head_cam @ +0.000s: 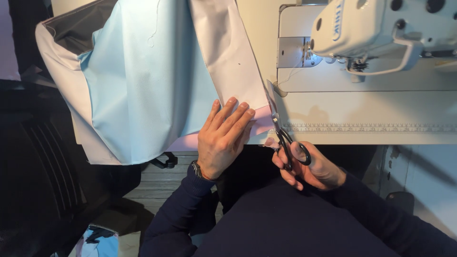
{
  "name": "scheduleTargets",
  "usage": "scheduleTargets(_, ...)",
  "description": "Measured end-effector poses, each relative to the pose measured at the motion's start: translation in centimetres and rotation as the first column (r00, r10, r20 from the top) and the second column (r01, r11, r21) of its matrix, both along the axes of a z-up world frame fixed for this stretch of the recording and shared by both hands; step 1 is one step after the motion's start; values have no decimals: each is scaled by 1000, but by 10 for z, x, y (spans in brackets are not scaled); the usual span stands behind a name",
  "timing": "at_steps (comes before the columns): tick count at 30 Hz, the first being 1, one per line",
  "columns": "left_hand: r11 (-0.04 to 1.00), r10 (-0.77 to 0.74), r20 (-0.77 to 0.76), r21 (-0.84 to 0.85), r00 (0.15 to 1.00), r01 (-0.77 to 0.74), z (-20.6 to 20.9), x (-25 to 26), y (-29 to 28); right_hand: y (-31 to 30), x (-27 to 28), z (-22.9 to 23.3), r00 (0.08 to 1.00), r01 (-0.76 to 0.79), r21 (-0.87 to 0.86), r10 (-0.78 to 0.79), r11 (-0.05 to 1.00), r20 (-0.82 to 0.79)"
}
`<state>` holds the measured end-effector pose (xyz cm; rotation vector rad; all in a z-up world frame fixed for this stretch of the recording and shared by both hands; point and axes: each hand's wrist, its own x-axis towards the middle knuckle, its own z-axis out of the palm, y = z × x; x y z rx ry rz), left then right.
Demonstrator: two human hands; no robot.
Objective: Sewing pieces of leather together using an industrial sewing machine and trimming with scissors.
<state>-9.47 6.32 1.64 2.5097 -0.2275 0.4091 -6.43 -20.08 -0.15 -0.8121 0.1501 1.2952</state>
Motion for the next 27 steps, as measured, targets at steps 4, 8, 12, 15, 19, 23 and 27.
scheduleTargets(4,998,39,10,-52,999,-39,11,4,4,-12,3,6,997,-78,22,78,997,-10)
scheduleTargets(8,977,134,21,-168,991,-129,17,6,11,-84,22,17,838,-454,-417,536,787,100)
scheduleTargets(12,917,222,17,-343,975,-203,8,-5,12,-149,37,32,738,-91,-619,470,780,484)
scheduleTargets(15,797,317,-70,-521,946,-306,6,-18,13,-156,52,62,566,116,-925,741,362,361)
scheduleTargets(19,928,307,14,-228,952,-296,21,-21,13,-251,62,-10,137,588,-777,920,223,368)
scheduleTargets(23,980,187,120,45,975,-193,56,-3,-14,-233,71,12,66,623,-762,960,174,273)
scheduleTargets(27,992,113,95,38,989,-117,47,39,-40,-168,53,68,-171,819,-477,930,318,325)
